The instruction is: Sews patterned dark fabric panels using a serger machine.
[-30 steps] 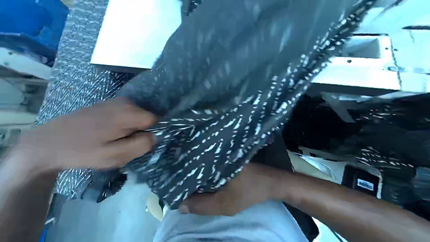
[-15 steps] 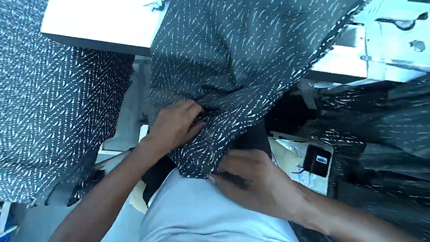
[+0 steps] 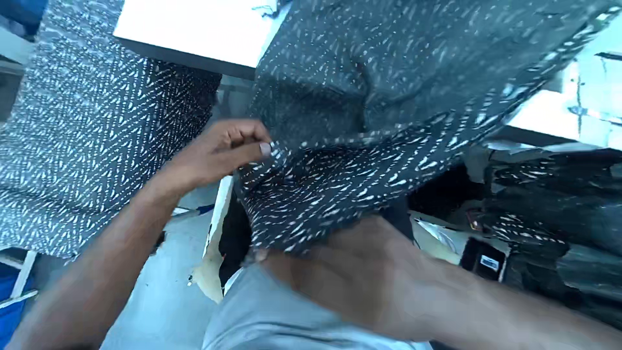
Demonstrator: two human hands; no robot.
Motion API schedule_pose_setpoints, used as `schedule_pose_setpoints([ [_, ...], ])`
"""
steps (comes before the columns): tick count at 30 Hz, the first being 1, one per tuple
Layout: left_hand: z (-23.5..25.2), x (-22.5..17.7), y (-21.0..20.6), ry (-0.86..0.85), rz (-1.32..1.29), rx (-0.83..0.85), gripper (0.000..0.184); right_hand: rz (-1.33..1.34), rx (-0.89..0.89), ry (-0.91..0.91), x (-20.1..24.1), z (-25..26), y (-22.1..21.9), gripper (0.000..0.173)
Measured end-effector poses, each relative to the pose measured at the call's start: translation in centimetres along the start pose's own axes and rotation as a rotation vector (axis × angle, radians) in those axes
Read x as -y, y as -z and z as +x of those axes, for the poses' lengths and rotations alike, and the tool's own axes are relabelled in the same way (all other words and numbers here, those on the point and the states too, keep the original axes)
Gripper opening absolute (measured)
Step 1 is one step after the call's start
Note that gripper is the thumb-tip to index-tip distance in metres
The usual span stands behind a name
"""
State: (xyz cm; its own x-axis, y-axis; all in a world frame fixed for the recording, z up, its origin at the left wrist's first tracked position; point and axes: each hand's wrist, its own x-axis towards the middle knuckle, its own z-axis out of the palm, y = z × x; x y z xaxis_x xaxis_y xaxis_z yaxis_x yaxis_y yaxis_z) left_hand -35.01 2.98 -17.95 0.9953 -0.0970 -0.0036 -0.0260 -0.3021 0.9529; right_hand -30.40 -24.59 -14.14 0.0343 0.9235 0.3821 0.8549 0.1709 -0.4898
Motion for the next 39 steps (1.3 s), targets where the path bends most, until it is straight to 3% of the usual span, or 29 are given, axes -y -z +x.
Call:
schedule_pose_setpoints([
  [2, -1.7, -2.1, 2.7, -0.005, -0.072, -0.040, 0.014, -0.100, 0.061, 0.140, 0.8, 3.2, -1.1, 0.032],
  [6, -4.8, -5.0, 5.9, 0.029, -0.017, 0.004, 0.019, -0.380, -0.067, 0.266, 0.7, 8.1, -2.1, 0.025],
  [8, -5.9, -4.8, 6.8, 0.042, 0.028, -0.001, 0.013, -0.430, -0.093, 0.280, 0.8, 9.6, -1.8, 0.024],
  [10, -6.8, -3.8, 6.9, -0.026, 0.007, -0.149, 0.008, -0.436, -0.091, 0.241, 1.2, 11.0, -1.8, 0.023],
  [14, -6.5, -1.8, 4.1, -0.201, -0.430, -0.598, 0.009, -0.338, -0.007, 0.089, 1.0, 13.5, -1.6, 0.018],
  [16, -6.1, -1.9, 2.3, -0.219, -0.609, -0.711, 0.010, -0.199, 0.033, 0.026, 0.2, 14.6, -0.3, 0.016],
  [21, -5.5, -2.4, 0.3, -0.319, -0.750, -0.922, 0.008, -0.053, 0.014, -0.110, -1.9, 18.8, 2.3, 0.012],
  [33, -6.6, -1.8, 0.4, -0.387, -0.786, -0.880, 0.023, 0.053, 0.042, -0.210, -3.0, 20.7, 2.2, 0.007],
  [36, -6.7, -1.5, 0.4, -0.425, -0.723, -0.829, 0.024, 0.067, 0.066, -0.203, -3.1, 20.7, 2.3, 0.006],
  [39, -6.4, -1.8, 0.4, -0.398, -0.648, -0.881, 0.018, 0.081, 0.073, -0.201, -3.2, 20.8, 2.4, 0.006],
])
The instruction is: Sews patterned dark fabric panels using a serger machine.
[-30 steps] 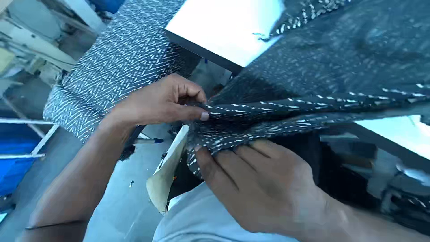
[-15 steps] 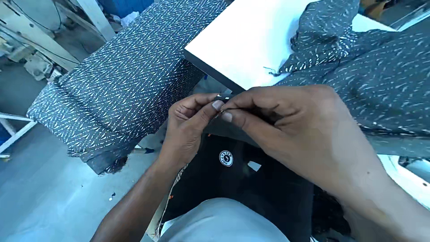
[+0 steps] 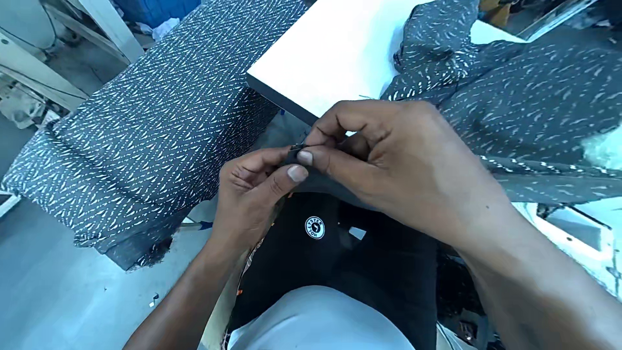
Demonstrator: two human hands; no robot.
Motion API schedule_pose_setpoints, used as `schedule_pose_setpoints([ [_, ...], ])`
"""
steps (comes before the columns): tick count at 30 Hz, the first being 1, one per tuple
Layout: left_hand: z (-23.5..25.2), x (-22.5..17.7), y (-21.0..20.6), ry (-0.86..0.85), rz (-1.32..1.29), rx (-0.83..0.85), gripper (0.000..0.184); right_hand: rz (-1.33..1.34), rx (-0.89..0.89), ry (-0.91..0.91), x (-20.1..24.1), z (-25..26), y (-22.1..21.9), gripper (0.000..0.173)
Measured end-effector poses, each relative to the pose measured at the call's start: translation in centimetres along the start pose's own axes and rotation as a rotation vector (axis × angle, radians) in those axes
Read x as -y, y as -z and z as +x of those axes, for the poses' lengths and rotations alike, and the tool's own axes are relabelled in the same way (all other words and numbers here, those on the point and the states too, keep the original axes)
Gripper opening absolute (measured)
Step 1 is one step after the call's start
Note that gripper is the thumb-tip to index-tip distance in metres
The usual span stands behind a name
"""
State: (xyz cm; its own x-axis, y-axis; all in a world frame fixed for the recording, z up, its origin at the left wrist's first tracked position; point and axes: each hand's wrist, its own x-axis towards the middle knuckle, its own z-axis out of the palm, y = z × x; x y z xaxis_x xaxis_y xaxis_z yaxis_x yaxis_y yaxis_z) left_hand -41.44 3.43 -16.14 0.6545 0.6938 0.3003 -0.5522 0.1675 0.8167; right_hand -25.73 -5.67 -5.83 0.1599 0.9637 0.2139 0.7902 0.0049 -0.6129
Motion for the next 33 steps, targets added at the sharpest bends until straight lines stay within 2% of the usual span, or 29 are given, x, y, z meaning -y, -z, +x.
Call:
schedule_pose_setpoints([
  [3, 0.3, -0.1, -0.1, -0.021, 0.069, -0.039, 0.010, -0.030, -0.031, 0.032, -0.3, -0.6, 0.3, 0.014],
  [5, 0.6, -0.6, 0.0, -0.015, 0.117, -0.044, 0.010, -0.148, -0.039, 0.047, -0.9, -2.4, 1.3, 0.022],
  [9, 1.4, -0.6, 0.2, -0.008, 0.101, -0.052, 0.007, -0.306, -0.056, 0.000, -4.0, -6.5, 4.1, 0.016],
  [14, 2.1, -1.1, 0.0, 0.042, 0.151, 0.014, 0.010, -0.217, -0.086, -0.125, -6.8, -8.3, 6.3, 0.014],
  [21, 3.4, -0.9, -1.2, 0.065, 0.159, 0.037, 0.015, -0.110, -0.165, -0.144, -7.1, -9.0, 6.7, 0.015],
  [24, 4.2, -0.8, -2.7, 0.187, 0.168, 0.021, 0.022, -0.102, -0.179, -0.131, -7.2, -9.3, 6.7, 0.014],
  [26, 4.9, -0.9, -4.1, 0.306, 0.146, 0.093, 0.033, -0.097, -0.186, -0.120, -7.1, -9.6, 6.7, 0.014],
  [28, 5.7, -1.5, -5.2, 0.361, 0.219, 0.292, 0.033, -0.097, -0.198, -0.108, -6.8, -10.0, 6.8, 0.014],
  [29, 6.0, -2.2, -5.7, 0.339, 0.358, 0.419, 0.038, -0.101, -0.209, -0.101, -6.6, -10.4, 6.9, 0.015],
  [30, 6.1, -3.1, -6.2, 0.268, 0.557, 0.522, 0.047, -0.111, -0.224, -0.088, -6.2, -11.0, 7.1, 0.015],
  [31, 6.2, -4.0, -6.7, 0.144, 0.770, 0.602, 0.046, -0.124, -0.240, -0.073, -5.8, -11.8, 7.1, 0.016],
  [32, 6.1, -4.8, -7.3, 0.003, 0.952, 0.665, 0.033, -0.136, -0.258, -0.049, -5.3, -12.8, 7.2, 0.018],
  [33, 5.8, -5.6, -8.0, -0.086, 1.023, 0.726, 0.021, -0.149, -0.275, -0.021, -4.8, -14.2, 7.2, 0.022],
])
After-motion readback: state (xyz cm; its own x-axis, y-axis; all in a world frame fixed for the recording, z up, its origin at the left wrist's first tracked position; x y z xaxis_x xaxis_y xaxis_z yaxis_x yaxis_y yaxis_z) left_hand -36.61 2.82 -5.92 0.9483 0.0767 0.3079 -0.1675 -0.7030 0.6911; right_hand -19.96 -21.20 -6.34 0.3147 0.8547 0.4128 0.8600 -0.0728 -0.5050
